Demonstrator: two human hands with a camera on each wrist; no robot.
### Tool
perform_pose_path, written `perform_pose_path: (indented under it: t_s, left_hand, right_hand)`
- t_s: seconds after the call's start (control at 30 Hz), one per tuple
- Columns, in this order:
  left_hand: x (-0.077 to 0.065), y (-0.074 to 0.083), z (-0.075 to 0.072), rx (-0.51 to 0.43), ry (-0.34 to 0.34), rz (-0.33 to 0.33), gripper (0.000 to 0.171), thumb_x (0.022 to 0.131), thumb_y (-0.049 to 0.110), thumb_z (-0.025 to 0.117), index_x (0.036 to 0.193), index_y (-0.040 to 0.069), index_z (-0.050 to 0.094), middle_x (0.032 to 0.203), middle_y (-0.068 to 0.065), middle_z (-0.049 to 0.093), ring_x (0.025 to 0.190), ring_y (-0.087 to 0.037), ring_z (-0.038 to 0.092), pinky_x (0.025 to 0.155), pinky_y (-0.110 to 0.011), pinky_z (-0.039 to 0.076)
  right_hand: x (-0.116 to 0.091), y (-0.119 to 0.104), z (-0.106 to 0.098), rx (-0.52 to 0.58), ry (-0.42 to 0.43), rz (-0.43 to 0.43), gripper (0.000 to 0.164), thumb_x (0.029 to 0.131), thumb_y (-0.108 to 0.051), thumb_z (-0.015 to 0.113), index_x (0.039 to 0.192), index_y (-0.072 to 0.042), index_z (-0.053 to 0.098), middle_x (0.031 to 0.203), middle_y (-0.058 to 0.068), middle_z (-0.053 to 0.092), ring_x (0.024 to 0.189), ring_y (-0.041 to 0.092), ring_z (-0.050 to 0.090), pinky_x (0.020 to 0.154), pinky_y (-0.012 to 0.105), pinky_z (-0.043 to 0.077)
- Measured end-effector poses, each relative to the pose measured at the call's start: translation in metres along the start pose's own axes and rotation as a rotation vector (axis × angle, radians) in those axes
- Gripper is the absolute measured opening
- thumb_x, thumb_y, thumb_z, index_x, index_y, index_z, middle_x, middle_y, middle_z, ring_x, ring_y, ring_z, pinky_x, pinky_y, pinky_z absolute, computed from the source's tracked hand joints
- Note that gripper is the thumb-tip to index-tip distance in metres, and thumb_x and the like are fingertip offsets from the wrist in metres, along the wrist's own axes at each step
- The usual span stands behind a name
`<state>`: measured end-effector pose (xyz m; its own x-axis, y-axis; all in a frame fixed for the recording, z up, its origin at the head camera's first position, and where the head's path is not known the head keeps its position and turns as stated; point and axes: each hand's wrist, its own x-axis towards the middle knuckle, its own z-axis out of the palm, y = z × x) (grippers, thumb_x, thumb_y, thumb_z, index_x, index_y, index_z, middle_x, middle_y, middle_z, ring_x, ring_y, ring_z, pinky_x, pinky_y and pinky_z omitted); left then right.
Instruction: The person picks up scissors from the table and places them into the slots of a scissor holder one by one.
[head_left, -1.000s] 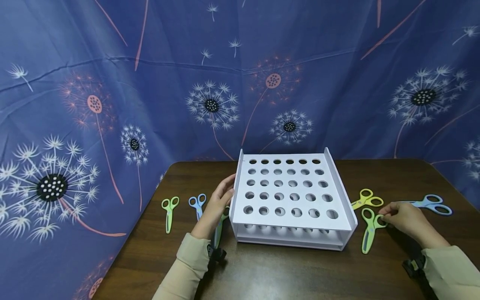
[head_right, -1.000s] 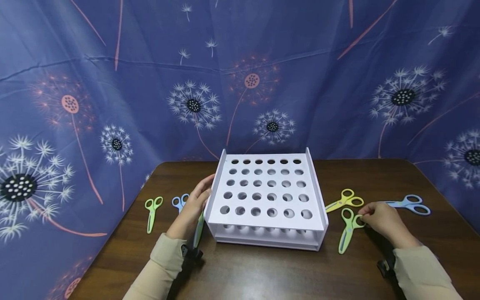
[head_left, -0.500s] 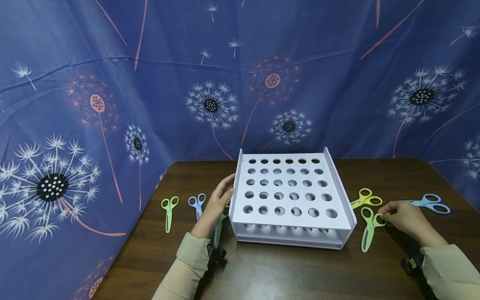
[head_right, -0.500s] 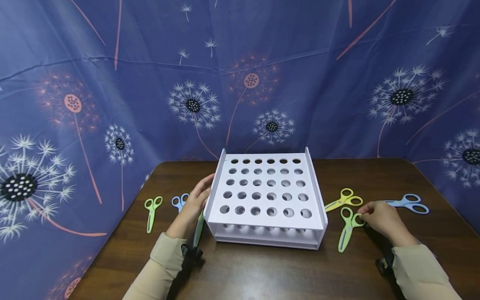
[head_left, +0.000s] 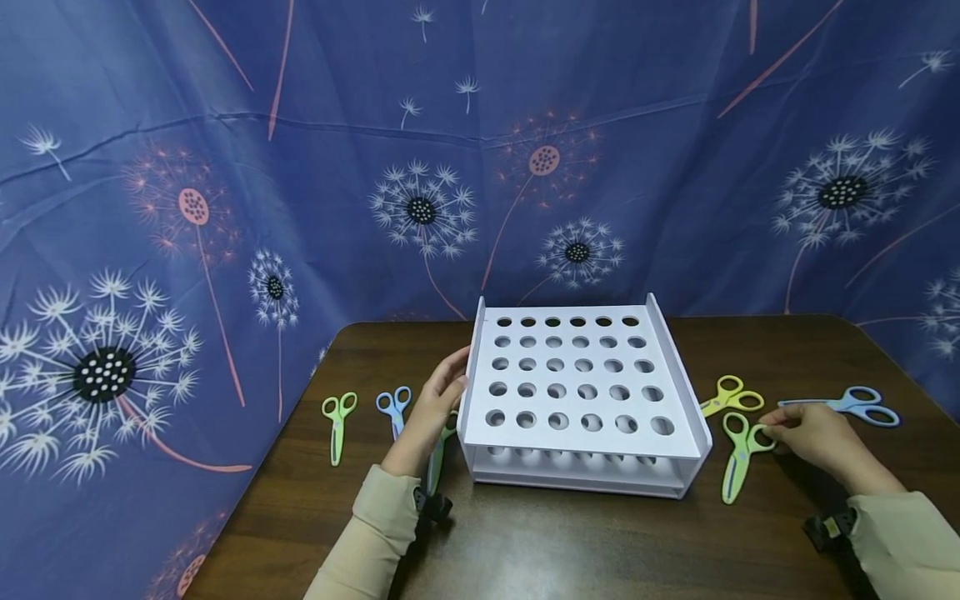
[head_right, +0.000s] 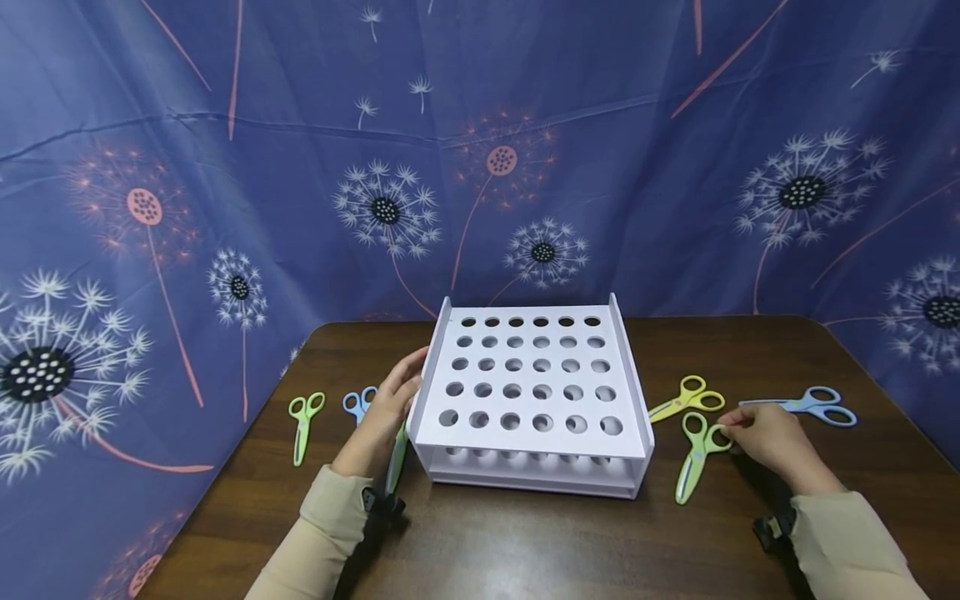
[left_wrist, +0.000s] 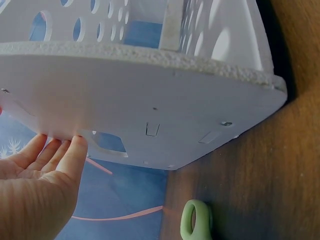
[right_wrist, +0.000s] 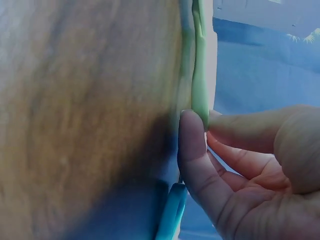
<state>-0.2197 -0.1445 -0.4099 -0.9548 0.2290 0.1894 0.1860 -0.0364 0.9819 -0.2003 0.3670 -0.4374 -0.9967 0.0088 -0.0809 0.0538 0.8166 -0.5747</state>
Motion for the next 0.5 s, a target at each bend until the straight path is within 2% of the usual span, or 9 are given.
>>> perform_pose_path:
  t_s: [0.27, 0.5]
  left_hand:
    - [0.0, 0.001, 0.001, 0.014, 0.01, -0.011, 0.048, 0.101, 0.013, 0.043, 0.149, 0.008, 0.035, 0.152, -0.016, 0.037, 0.137, -0.033, 0.039, 0.103, -0.038, 0.041]
    - [-0.001, 0.001, 0.001, 0.017, 0.012, -0.012, 0.048, 0.102, 0.013, 0.043, 0.149, 0.009, 0.036, 0.152, -0.015, 0.038, 0.137, -0.032, 0.04, 0.103, -0.039, 0.041]
  right_hand:
    - [-0.003, 0.005, -0.005, 0.111, -0.023, 0.027, 0.027, 0.092, -0.007, 0.061, 0.103, 0.017, 0.063, 0.085, 0.015, 0.071, 0.062, 0.012, 0.064, 0.057, 0.026, 0.049]
    - [-0.005, 0.005, -0.014, 0.192, -0.031, 0.042, 0.038, 0.095, -0.012, 0.06, 0.112, 0.022, 0.057, 0.105, 0.029, 0.066, 0.064, 0.012, 0.066, 0.061, 0.028, 0.053]
